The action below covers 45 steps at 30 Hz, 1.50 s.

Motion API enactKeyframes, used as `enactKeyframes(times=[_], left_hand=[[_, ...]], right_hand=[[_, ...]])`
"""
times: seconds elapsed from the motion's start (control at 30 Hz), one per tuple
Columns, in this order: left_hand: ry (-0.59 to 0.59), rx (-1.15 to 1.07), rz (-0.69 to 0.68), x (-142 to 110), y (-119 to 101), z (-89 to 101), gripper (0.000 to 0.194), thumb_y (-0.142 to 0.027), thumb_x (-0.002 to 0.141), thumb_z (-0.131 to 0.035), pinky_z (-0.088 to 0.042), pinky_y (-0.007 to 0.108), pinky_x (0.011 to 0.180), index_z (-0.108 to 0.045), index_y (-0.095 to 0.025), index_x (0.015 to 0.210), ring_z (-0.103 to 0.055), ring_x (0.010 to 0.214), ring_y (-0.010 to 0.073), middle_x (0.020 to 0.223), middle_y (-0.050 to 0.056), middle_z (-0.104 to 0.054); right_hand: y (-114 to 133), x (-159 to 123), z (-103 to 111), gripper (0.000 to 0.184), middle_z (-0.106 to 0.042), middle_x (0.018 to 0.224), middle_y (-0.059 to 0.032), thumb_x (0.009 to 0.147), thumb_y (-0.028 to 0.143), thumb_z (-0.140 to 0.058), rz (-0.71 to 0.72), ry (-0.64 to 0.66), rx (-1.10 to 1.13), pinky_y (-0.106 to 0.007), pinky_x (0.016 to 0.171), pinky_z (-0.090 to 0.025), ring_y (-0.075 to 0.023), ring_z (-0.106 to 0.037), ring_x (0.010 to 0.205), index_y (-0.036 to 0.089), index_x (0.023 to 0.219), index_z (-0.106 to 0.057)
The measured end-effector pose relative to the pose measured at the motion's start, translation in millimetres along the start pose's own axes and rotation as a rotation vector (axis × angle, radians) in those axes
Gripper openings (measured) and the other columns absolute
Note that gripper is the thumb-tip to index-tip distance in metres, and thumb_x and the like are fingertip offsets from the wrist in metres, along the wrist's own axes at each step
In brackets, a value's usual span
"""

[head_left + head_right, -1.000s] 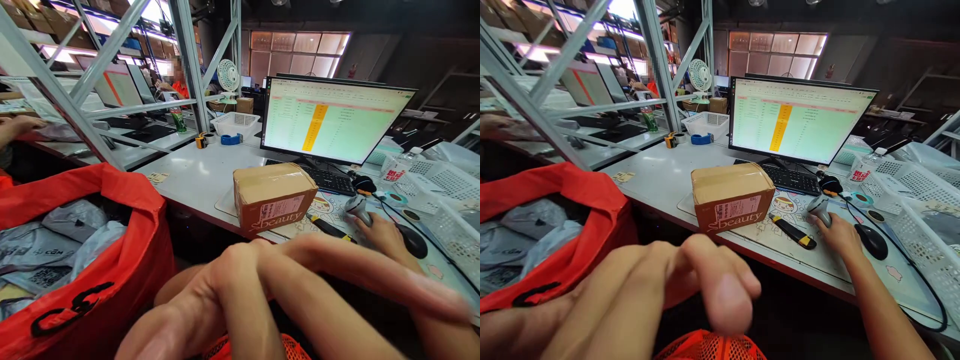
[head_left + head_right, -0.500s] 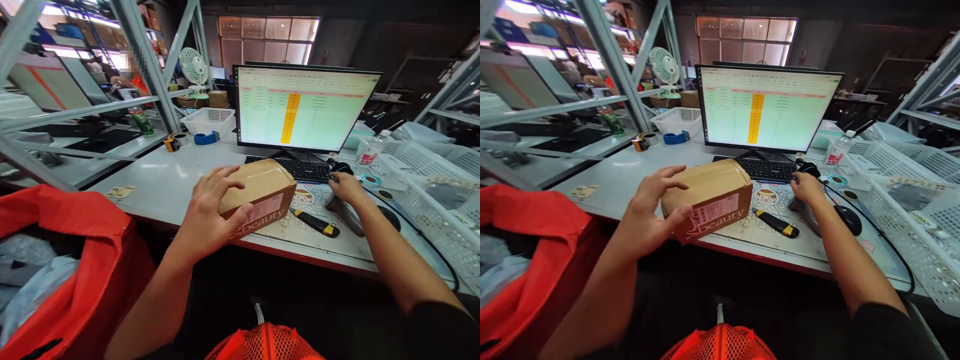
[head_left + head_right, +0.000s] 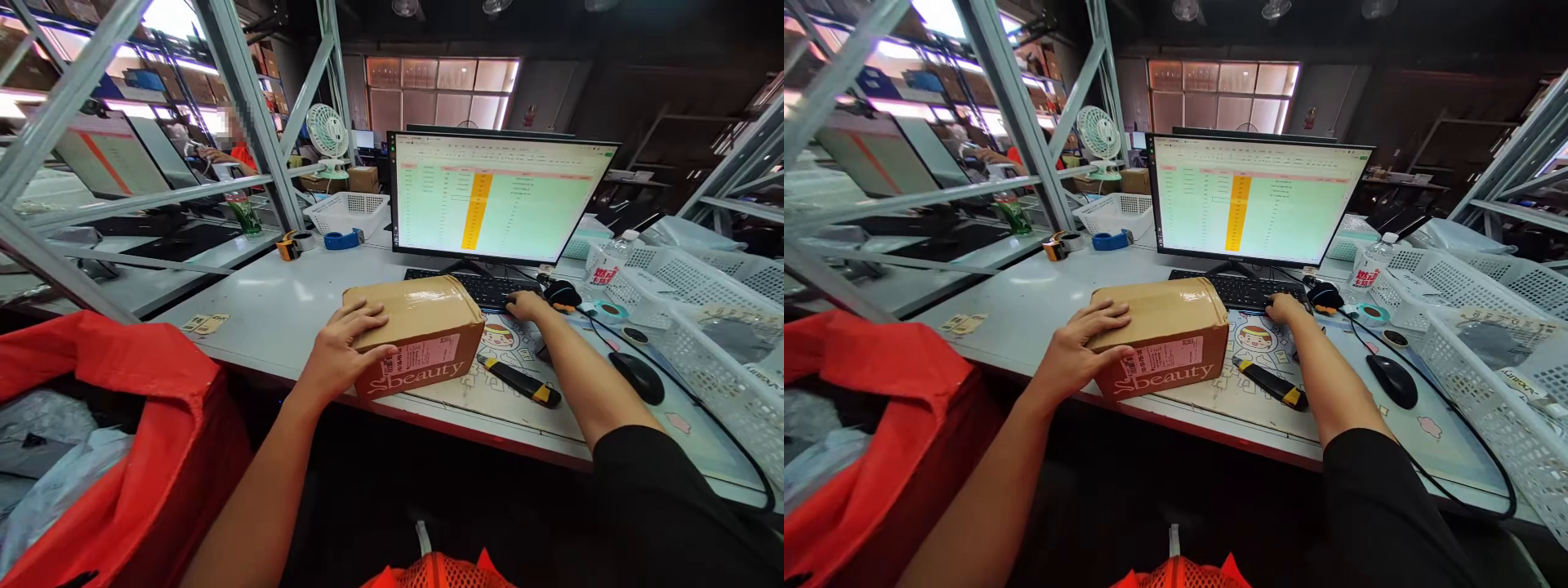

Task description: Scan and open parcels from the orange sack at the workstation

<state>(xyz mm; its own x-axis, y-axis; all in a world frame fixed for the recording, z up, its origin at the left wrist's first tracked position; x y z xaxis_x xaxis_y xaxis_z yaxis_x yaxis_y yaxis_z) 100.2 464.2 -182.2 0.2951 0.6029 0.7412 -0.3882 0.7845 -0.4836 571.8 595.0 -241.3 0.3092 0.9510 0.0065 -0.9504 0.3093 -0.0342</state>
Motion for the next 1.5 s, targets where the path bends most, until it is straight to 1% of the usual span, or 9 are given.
enactKeyframes(times=[0.17,0.3,0.43,0.57,0.67,0.73,0.93,1.37,1.5], left_hand=[[0.044,-0.109,-0.003,7.2,19.3,8.2,0.054,-0.066,0.077,-0.089,-0.043,0.062,0.125,-0.083,-0.026,0.114,-0.058,0.143,0.036,0.133,0.009,-0.076],[0.067,-0.229,-0.017,9.1,31.9,15.8,0.048,-0.062,0.075,-0.092,-0.043,0.063,0.125,-0.085,-0.027,0.108,-0.06,0.14,0.0369,0.126,0.01,-0.078],[0.017,-0.255,-0.049,9.2,33.3,19.6,0.043,-0.06,0.078,-0.091,-0.046,0.062,0.123,-0.086,-0.027,0.105,-0.063,0.136,0.0364,0.121,0.01,-0.08],[-0.005,-0.253,-0.057,9.4,29.8,18.1,0.041,-0.059,0.078,-0.091,-0.048,0.06,0.121,-0.086,-0.027,0.103,-0.065,0.134,0.0355,0.119,0.009,-0.081],[0.005,-0.25,-0.048,9.9,29.3,17.1,0.043,-0.061,0.077,-0.091,-0.047,0.06,0.122,-0.086,-0.026,0.101,-0.065,0.134,0.0354,0.118,0.009,-0.081],[0.006,-0.254,-0.041,10.1,30.3,17.8,0.047,-0.064,0.074,-0.092,-0.046,0.061,0.123,-0.086,-0.026,0.101,-0.065,0.135,0.0357,0.118,0.009,-0.081],[0.011,-0.267,-0.027,8.9,32.8,17.2,0.049,-0.061,0.069,-0.096,-0.045,0.061,0.124,-0.086,-0.026,0.102,-0.064,0.135,0.0362,0.12,0.01,-0.08],[-0.032,-0.219,0.021,7.0,27.9,16.1,0.051,-0.068,0.072,-0.09,-0.049,0.056,0.12,-0.086,-0.025,0.098,-0.068,0.13,0.0348,0.114,0.01,-0.082],[-0.157,0.017,0.091,-5.3,-1.4,-5.5,0.047,-0.068,0.087,-0.078,-0.028,0.067,0.131,-0.083,-0.024,0.105,-0.064,0.133,0.0356,0.122,0.009,-0.08]], right_hand=[[33.3,-33.0,6.6,0.049,-0.066,0.141,-0.0201,0.105,0.043,-0.056,0.128,0.041,0.007,-0.039,0.109,-0.049,-0.0301,-0.064,0.13,0.011,0.141,-0.068],[57.6,-112.6,-24.8,0.062,-0.072,0.133,-0.013,0.092,0.061,-0.071,0.343,0.162,0.039,-0.034,0.098,-0.054,-0.0305,-0.069,0.12,0.021,0.14,-0.07],[54.4,-171.5,-48.4,0.058,-0.066,0.142,-0.0181,0.093,0.047,-0.068,0.407,0.092,0.081,-0.043,0.102,-0.054,-0.0362,-0.065,0.127,0.019,0.145,-0.065],[47.1,-175.4,-25.7,0.038,-0.075,0.112,-0.0149,0.101,0.03,-0.045,0.304,0.001,0.505,-0.038,0.091,-0.058,-0.0273,-0.072,0.103,0.017,0.129,-0.066],[60.3,-168.4,-0.5,0.028,-0.068,0.079,-0.004,0.105,0.041,-0.042,0.256,0.076,1.031,-0.03,0.06,-0.058,-0.0193,-0.067,0.066,0.021,0.112,-0.061],[76.3,-167.2,15.6,0.027,-0.061,0.069,-0.0006,0.106,0.047,-0.048,0.257,0.107,1.2,-0.026,0.048,-0.053,-0.0162,-0.06,0.054,0.022,0.101,-0.058],[107.5,-180.6,26.1,0.026,-0.057,0.06,0.0002,0.108,0.041,-0.05,0.22,0.206,1.241,-0.023,0.041,-0.048,-0.0141,-0.055,0.046,0.021,0.094,-0.058],[105.4,-240.7,8.2,0.038,-0.058,0.06,0.0023,0.103,0.059,-0.057,0.248,0.273,1.315,-0.02,0.039,-0.046,-0.0121,-0.053,0.043,0.021,0.098,-0.057],[84.4,-234.1,-3.1,0.032,-0.059,0.061,0.0014,0.104,0.053,-0.056,0.126,0.216,1.411,-0.021,0.042,-0.047,-0.013,-0.055,0.046,0.021,0.106,-0.06]])
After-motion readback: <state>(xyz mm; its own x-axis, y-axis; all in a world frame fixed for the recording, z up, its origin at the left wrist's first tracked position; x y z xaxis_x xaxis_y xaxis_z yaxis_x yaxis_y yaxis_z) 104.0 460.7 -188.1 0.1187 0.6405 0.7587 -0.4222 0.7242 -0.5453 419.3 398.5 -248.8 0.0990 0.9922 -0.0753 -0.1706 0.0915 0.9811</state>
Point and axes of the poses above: each hand's wrist, its own x-axis towards the middle knuckle, its own z-axis out of the back of the hand, y = z × x, the point moved 9 cm from there along x, towards the middle knuckle
